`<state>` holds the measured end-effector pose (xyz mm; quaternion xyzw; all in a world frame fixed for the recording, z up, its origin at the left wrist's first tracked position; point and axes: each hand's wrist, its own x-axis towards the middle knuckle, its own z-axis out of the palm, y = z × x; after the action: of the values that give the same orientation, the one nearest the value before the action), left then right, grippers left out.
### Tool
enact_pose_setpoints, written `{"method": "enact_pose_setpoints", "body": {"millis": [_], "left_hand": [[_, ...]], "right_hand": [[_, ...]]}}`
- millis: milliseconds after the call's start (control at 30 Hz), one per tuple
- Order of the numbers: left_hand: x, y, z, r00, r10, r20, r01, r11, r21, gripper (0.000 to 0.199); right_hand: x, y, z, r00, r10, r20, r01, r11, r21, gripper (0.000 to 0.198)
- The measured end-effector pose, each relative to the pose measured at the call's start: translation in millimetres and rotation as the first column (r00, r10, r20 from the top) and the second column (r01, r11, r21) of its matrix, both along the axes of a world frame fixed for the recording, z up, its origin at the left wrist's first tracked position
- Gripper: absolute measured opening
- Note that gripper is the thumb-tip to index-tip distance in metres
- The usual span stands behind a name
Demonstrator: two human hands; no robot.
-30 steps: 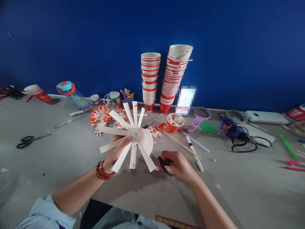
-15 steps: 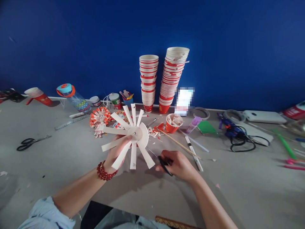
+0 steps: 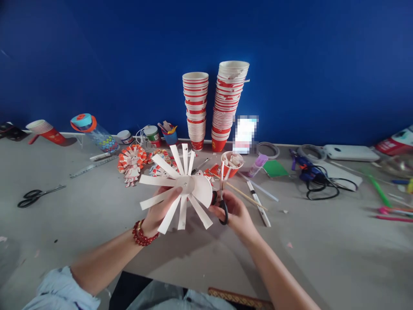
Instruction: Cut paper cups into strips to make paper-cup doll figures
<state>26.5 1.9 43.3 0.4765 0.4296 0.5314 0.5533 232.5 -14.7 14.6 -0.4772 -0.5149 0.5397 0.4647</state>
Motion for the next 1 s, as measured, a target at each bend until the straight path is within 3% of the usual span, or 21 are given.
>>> {"method": "enact_pose_setpoints", "body": {"millis": [67, 233, 300, 400, 533, 633, 1000], "left_hand": [[1.3, 0.4, -0.9, 0.999, -0.007, 0.034, 0.008, 1.000, -0.025, 0.013], [0.2, 9.6, -11.8, 0.922, 0.095, 0.377, 0.038, 0.944, -0.329, 0.018], [-0.6, 13.3, -12.8, 0.889, 0.076, 0.452, 0.102, 0.929, -0.357, 0.017], [-0.8, 15.7, -10.3, 0.798, 0.062, 0.600, 0.216, 0.900, -0.380, 0.011], [1.4, 12.4, -8.6, 0.693, 0.115, 0.712, 0.294, 0.857, -0.424, 0.008], [3.9, 7.6, -11.7, 0.634, 0.128, 0.762, 0.343, 0.837, -0.426, 0.007], [2.1, 4.2, -17.6, 0.628, 0.062, 0.776, 0.348, 0.869, -0.352, 0.006]], "right_hand": [[3.2, 0.2, 0.7, 0.998, 0.044, 0.044, -0.043, 0.999, -0.021, 0.032], [22.5, 2.4, 4.3, 0.909, 0.186, 0.374, -0.195, 0.981, -0.012, 0.034], [27.0, 2.9, 4.0, 0.827, 0.107, 0.552, -0.206, 0.971, 0.121, 0.034], [25.6, 2.0, 3.0, 0.700, -0.096, 0.708, -0.217, 0.916, 0.338, 0.032], [16.6, -2.4, 3.6, 0.603, -0.309, 0.736, -0.224, 0.819, 0.528, 0.031], [11.8, -6.4, 4.3, 0.586, -0.351, 0.730, -0.266, 0.768, 0.583, 0.028], [9.8, -11.0, 1.9, 0.496, -0.439, 0.749, -0.329, 0.703, 0.631, 0.027]]}}
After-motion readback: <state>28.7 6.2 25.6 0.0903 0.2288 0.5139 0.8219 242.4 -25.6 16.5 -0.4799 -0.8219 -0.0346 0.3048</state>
